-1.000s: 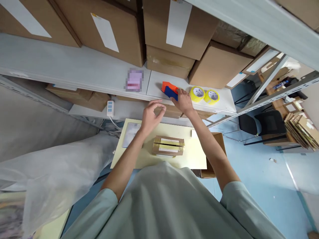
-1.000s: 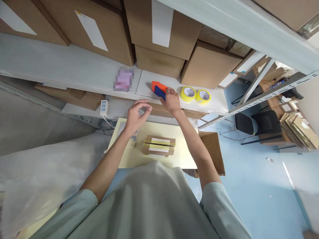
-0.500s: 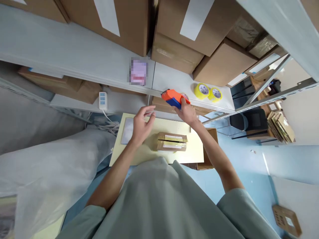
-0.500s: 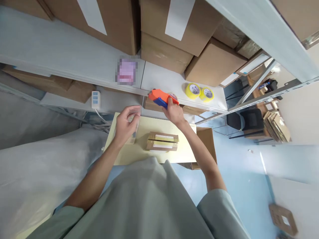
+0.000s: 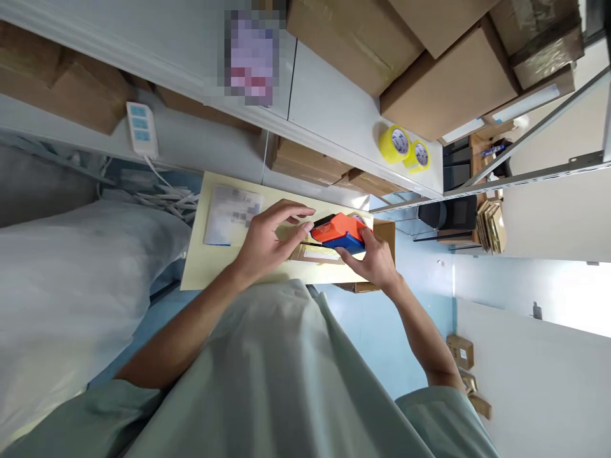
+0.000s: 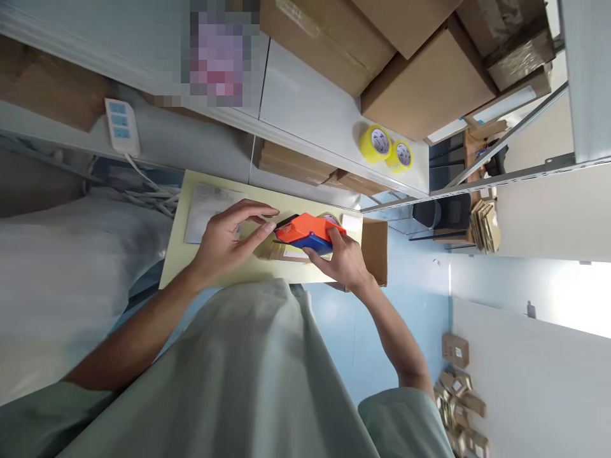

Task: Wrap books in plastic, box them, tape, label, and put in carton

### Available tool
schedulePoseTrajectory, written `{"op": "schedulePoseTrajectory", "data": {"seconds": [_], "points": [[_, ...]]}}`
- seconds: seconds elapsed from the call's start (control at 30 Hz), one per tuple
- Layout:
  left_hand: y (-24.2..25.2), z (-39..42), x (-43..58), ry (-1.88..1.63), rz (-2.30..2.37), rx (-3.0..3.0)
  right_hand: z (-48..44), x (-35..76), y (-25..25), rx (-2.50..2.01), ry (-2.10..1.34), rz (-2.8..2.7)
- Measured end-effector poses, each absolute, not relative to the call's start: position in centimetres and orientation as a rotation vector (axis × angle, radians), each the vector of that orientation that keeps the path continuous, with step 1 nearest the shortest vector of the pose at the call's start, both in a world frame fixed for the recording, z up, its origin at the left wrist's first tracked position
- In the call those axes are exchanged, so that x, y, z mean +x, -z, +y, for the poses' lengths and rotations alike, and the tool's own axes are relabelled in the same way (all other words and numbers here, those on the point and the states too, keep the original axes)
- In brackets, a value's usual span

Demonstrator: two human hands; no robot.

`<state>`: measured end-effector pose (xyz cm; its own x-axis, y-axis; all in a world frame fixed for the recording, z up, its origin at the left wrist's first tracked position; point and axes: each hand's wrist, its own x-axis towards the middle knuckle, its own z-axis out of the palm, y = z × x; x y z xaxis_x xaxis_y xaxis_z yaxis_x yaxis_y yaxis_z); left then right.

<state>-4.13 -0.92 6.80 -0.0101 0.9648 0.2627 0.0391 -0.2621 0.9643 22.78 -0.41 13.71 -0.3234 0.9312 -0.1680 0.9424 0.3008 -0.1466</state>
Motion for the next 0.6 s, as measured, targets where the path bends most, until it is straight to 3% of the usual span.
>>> {"op": "schedulePoseTrajectory", "data": {"seconds": [0.33, 0.6], "points": [[-5.9, -1.4, -4.0, -1.168, 0.988, 1.228, -1.2, 22.8, -15.3, 1.531, 0.397, 2.473], [-2.0, -2.1, -3.3, -1.091, 1.07, 0.979, -0.6, 20.7, -16.8, 1.5, 0.464, 2.239]]}}
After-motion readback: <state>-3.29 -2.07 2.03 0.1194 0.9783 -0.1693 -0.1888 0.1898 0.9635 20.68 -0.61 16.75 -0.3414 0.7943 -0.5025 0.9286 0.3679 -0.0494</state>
